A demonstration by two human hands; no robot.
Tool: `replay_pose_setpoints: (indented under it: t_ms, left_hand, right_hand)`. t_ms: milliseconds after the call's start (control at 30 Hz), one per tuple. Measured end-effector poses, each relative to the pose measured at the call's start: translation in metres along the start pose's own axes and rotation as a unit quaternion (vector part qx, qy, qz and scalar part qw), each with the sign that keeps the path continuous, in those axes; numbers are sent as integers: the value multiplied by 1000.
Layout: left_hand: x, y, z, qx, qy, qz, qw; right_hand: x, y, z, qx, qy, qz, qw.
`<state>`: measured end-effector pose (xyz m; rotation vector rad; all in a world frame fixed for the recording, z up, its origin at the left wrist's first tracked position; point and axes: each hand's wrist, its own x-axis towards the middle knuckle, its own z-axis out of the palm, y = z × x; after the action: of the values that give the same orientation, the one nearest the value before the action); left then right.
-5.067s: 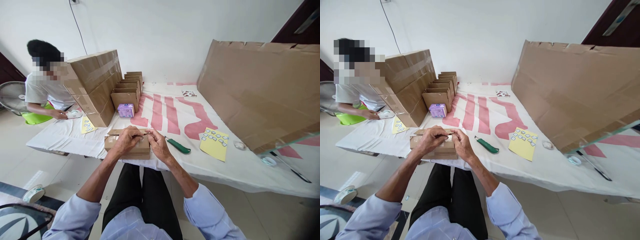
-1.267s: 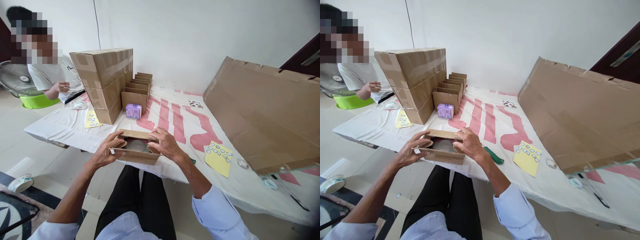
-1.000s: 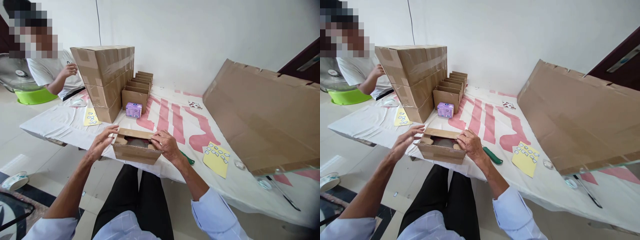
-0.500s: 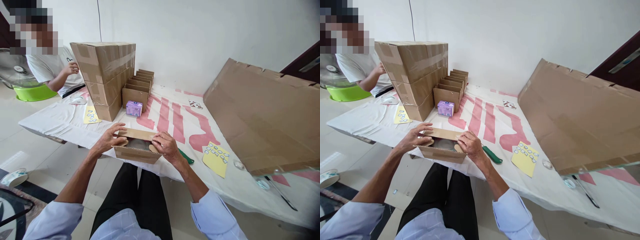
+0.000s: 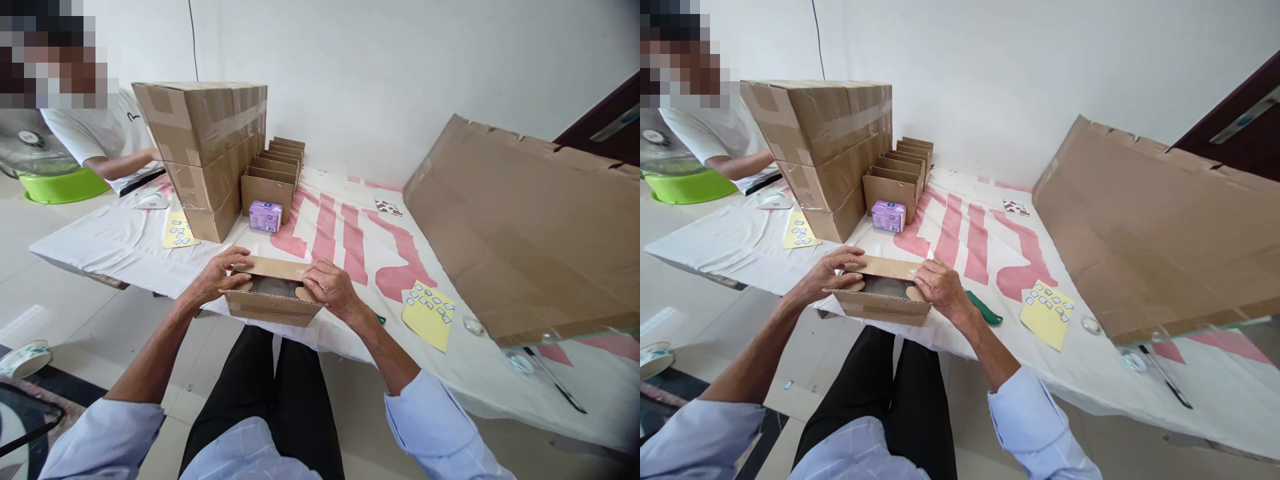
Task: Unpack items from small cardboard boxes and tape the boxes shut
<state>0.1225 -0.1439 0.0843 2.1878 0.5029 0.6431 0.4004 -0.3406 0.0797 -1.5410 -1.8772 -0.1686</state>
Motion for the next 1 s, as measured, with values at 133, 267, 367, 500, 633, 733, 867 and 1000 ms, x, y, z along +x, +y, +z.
replay_pose_setpoints:
  t_ms: [133, 267, 367, 500, 633, 733, 867, 1000]
  left_hand:
    - [5, 4, -3, 16, -9, 13, 1000]
    - [7, 6, -3, 25, -15, 19, 999]
    - [6, 5, -2, 28, -9, 27, 999]
    - [5, 4, -2, 32, -8, 33, 999]
    - [5, 3, -2, 36, -10, 32, 999]
    - [4, 2, -2, 40, -10, 36, 998]
    - [2, -1, 1, 40, 2, 48, 998]
    - [-4, -5, 6, 36, 21, 61, 997]
  right_hand:
    - [3, 0, -2, 6, -7, -7, 1000]
    - [4, 0, -3, 4, -17, -20, 1000]
    - [4, 0, -4, 11, -14, -22, 1000]
    - [4, 1, -4, 15, -17, -13, 1000]
    - [5, 1, -3, 4, -16, -24, 1000]
    - [6, -2, -4, 6, -17, -20, 1000]
    - [9, -10, -9, 28, -26, 21, 999]
    - [9, -12, -12, 71, -7, 78, 994]
